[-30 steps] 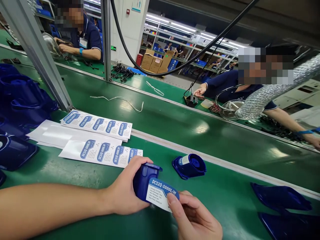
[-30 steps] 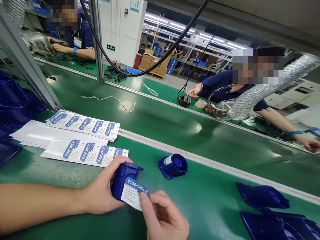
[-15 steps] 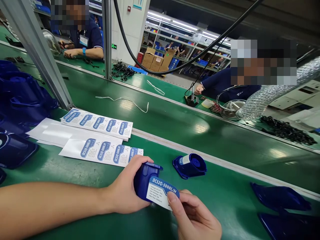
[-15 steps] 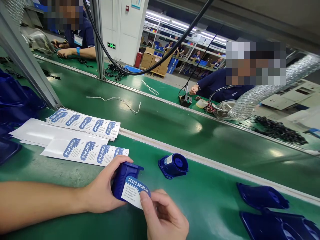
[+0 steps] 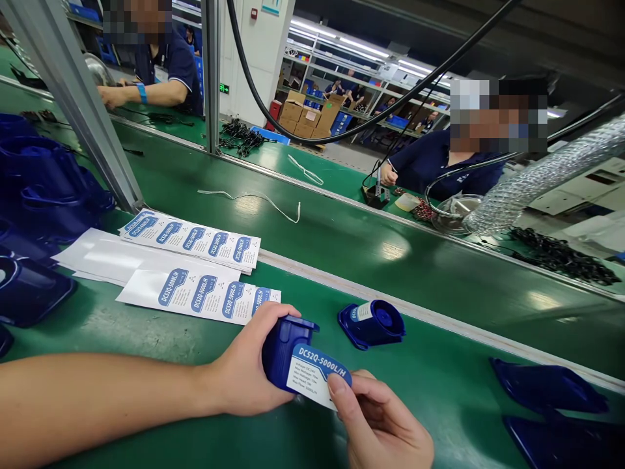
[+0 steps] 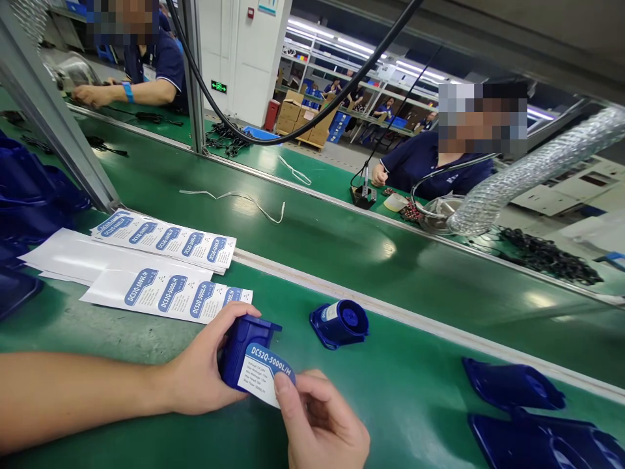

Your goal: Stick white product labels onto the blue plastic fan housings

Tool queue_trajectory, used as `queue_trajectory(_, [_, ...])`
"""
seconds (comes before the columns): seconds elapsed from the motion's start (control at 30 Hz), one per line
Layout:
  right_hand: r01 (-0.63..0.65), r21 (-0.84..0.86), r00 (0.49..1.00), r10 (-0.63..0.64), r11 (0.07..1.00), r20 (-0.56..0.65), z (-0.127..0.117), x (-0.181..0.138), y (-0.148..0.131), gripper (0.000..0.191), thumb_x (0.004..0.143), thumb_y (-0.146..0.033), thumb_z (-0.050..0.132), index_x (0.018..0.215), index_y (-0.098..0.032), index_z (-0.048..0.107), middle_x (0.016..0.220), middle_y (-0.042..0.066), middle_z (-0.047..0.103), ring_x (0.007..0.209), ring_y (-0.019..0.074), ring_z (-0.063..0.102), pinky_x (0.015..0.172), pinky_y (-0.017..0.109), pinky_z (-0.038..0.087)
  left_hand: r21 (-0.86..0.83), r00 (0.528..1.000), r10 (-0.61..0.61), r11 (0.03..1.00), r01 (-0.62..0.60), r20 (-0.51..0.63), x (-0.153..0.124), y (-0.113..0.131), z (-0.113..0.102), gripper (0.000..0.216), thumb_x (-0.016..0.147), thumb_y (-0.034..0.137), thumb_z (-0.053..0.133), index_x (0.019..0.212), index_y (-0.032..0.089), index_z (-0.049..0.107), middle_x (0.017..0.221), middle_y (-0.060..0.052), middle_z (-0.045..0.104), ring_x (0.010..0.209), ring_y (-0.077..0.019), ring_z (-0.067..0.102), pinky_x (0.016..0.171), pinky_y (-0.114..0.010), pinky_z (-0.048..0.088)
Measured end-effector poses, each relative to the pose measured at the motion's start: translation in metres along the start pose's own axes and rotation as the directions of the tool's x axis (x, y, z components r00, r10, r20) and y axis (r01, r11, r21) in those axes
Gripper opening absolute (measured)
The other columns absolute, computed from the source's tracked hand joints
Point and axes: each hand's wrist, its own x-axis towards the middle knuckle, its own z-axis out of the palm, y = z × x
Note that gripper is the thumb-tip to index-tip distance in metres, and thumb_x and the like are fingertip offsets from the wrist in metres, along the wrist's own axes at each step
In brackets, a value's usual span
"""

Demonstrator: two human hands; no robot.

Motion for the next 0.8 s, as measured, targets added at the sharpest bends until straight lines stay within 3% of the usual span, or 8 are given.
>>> queue_trajectory(0.8, [-0.037,0.003,0.999,0.037,0.999,0.008,0.0031,0.0042,0.0005,0.018,0.072,-0.025,0.095,0.069,-0.017,0.08,0.065,0.004,0.069,0.053,0.0169,0.065,0.046,0.024,0.057,0.008,1.0,0.018,1.0,-0.018,-0.018,0.0012,0.0005,-0.0001,0.086,0.065,0.012,0.091,0.137,0.027,0.048,0.135,-0.011,0.058,0.12,-0.0333,0.063,0.108,-0.05,0.052])
